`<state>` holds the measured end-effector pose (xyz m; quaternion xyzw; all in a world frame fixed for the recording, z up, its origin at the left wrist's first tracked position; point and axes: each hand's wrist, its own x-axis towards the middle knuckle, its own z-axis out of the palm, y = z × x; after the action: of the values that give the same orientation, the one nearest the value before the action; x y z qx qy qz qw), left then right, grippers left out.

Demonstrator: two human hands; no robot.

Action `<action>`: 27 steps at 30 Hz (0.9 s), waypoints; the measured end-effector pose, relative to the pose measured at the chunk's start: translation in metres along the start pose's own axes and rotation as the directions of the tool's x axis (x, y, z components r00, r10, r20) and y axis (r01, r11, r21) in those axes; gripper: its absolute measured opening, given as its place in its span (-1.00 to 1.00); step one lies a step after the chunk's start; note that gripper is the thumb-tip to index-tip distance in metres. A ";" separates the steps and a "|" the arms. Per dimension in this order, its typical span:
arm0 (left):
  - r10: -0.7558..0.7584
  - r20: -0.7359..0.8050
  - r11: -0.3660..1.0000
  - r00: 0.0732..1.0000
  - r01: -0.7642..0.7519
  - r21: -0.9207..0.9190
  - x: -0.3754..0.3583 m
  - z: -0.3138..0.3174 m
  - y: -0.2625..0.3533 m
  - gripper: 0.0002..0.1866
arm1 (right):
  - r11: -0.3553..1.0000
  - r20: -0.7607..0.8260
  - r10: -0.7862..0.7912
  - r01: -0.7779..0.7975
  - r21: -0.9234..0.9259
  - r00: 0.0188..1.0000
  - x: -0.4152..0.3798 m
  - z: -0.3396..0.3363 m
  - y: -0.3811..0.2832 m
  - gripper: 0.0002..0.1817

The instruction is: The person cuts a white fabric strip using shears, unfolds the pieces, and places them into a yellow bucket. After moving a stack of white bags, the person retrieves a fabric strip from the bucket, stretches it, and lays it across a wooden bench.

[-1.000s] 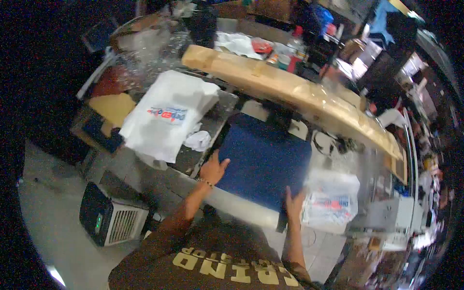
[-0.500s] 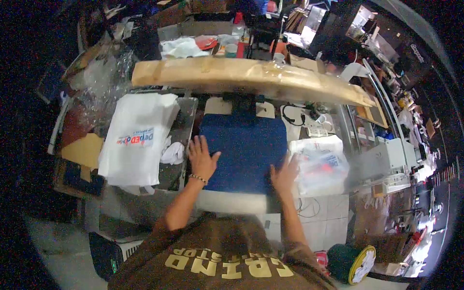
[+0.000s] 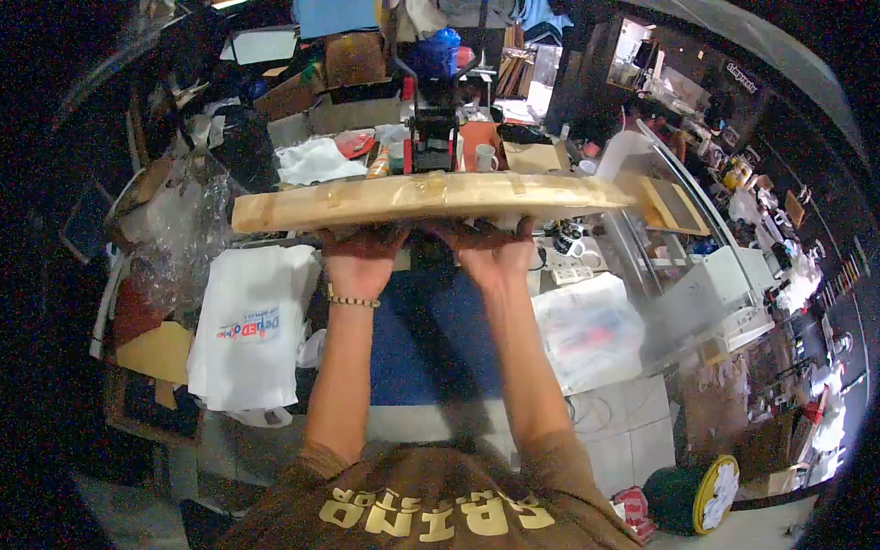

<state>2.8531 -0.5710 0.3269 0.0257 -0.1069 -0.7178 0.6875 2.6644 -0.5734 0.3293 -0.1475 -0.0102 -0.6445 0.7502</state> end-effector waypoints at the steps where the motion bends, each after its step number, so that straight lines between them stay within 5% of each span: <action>1: 0.020 -0.004 0.999 1.000 -0.020 -0.026 0.000 0.009 0.000 -0.24 | 0.999 0.154 -0.009 0.014 -0.029 0.988 0.005 0.005 0.001 0.10; 5: -0.085 0.069 0.995 0.994 0.088 -0.046 -0.002 -0.053 0.011 -0.18 | 0.998 -0.102 0.063 -0.061 0.029 0.993 -0.020 -0.021 -0.008 0.10; 7: -0.129 0.000 0.991 0.992 0.129 -0.018 -0.025 -0.084 0.010 -0.10 | 0.997 -0.347 -0.064 0.047 -0.057 0.936 -0.040 -0.062 -0.021 0.13; 8: -0.126 0.000 0.992 0.992 0.126 -0.016 -0.036 -0.101 0.007 -0.10 | 0.997 -0.346 -0.061 0.045 -0.055 0.936 -0.048 -0.079 -0.025 0.13; 10: -0.189 -0.328 0.981 0.926 0.196 -0.013 -0.054 -0.129 0.000 0.02 | 0.988 -0.552 -0.151 0.137 -0.068 0.820 -0.063 -0.106 -0.031 0.14; 15: -0.233 -0.208 0.968 0.950 0.247 0.045 -0.044 -0.124 -0.015 0.00 | 0.993 -0.575 -0.096 0.035 -0.116 0.812 -0.055 -0.108 -0.034 -0.09; 18: -0.212 -0.063 0.970 0.975 0.218 0.109 -0.023 -0.075 -0.013 -0.04 | 0.973 -0.461 -0.103 -0.005 -0.229 0.882 -0.034 -0.082 -0.033 -0.23; 20: -0.110 0.159 0.994 0.981 0.113 -0.009 -0.015 -0.039 -0.008 -0.10 | 0.986 -0.095 -0.099 0.085 -0.144 0.991 -0.024 -0.058 -0.037 -0.38; 23: -0.176 0.218 0.983 0.960 0.181 -0.003 -0.015 -0.036 -0.002 -0.20 | 1.000 -0.127 -0.007 0.007 0.001 0.992 -0.033 -0.022 -0.043 -0.46; 25: -0.182 0.102 0.983 0.978 0.180 0.029 -0.031 -0.060 -0.002 -0.18 | 0.992 -0.143 -0.038 0.021 -0.121 0.989 -0.044 -0.054 -0.050 -0.38; 27: -0.009 -0.183 0.714 0.983 0.134 0.687 -0.050 -0.112 0.002 -0.14 | 0.607 -0.286 -0.258 -0.075 -0.791 0.923 -0.069 -0.109 -0.058 -0.29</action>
<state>2.8782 -0.5349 0.2124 0.3462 -0.3102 -0.6461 0.6053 2.5777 -0.5395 0.2223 -0.3367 0.4090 -0.6363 0.5608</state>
